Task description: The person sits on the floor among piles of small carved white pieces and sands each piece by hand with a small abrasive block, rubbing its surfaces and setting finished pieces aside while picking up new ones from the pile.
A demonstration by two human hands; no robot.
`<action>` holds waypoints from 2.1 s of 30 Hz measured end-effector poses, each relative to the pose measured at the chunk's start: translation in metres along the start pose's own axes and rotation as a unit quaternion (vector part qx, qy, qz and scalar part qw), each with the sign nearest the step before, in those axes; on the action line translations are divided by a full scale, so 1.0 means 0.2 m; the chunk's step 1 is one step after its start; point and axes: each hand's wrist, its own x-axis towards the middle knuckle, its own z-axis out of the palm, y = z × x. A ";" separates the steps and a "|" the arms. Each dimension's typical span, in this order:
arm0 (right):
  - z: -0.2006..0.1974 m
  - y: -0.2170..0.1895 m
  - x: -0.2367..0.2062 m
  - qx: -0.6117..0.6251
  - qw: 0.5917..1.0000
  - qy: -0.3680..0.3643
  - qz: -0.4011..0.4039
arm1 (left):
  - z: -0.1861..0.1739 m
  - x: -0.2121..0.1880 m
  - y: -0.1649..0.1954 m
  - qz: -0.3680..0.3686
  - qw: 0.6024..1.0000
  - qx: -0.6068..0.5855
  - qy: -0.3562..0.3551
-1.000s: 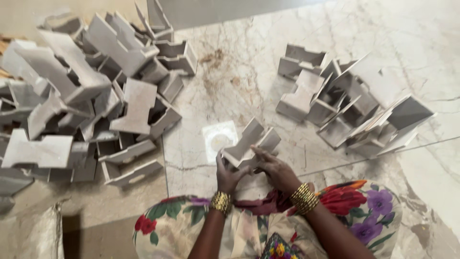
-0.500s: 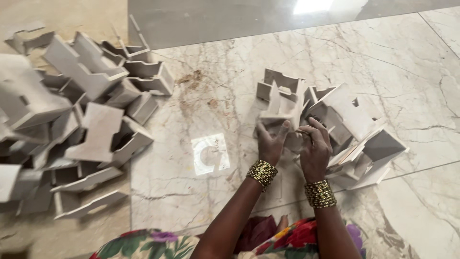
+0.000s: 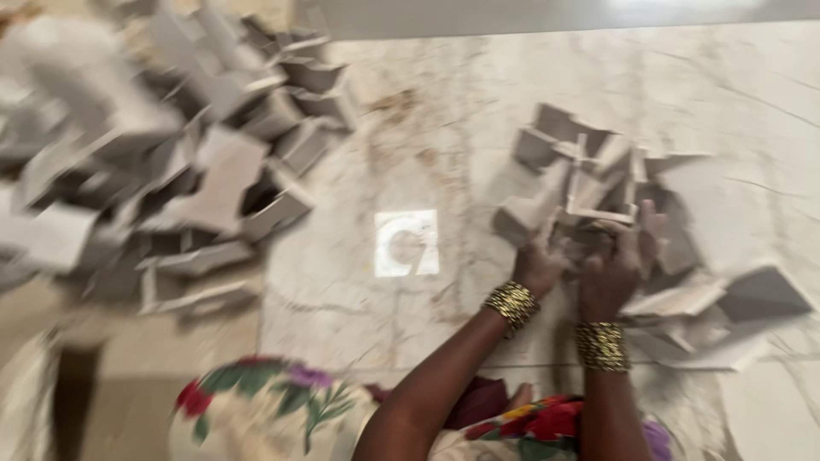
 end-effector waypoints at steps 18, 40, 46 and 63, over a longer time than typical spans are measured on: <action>0.35 -0.35 -0.58 -0.031 0.952 -0.304 -0.020 | -1.75 -0.68 -0.38 -0.160 0.690 -0.484 0.514; 0.16 -0.45 -0.53 0.181 0.935 -0.254 0.170 | -1.67 -0.96 -0.36 -0.204 0.834 -0.152 0.490; 0.13 -0.42 -0.53 0.273 0.900 -0.231 0.250 | -1.52 -0.92 -0.35 -0.188 0.928 -0.219 0.236; 0.17 -0.84 -0.81 0.199 0.940 -0.274 -0.030 | -1.31 -0.97 -0.29 -0.246 0.949 0.021 0.197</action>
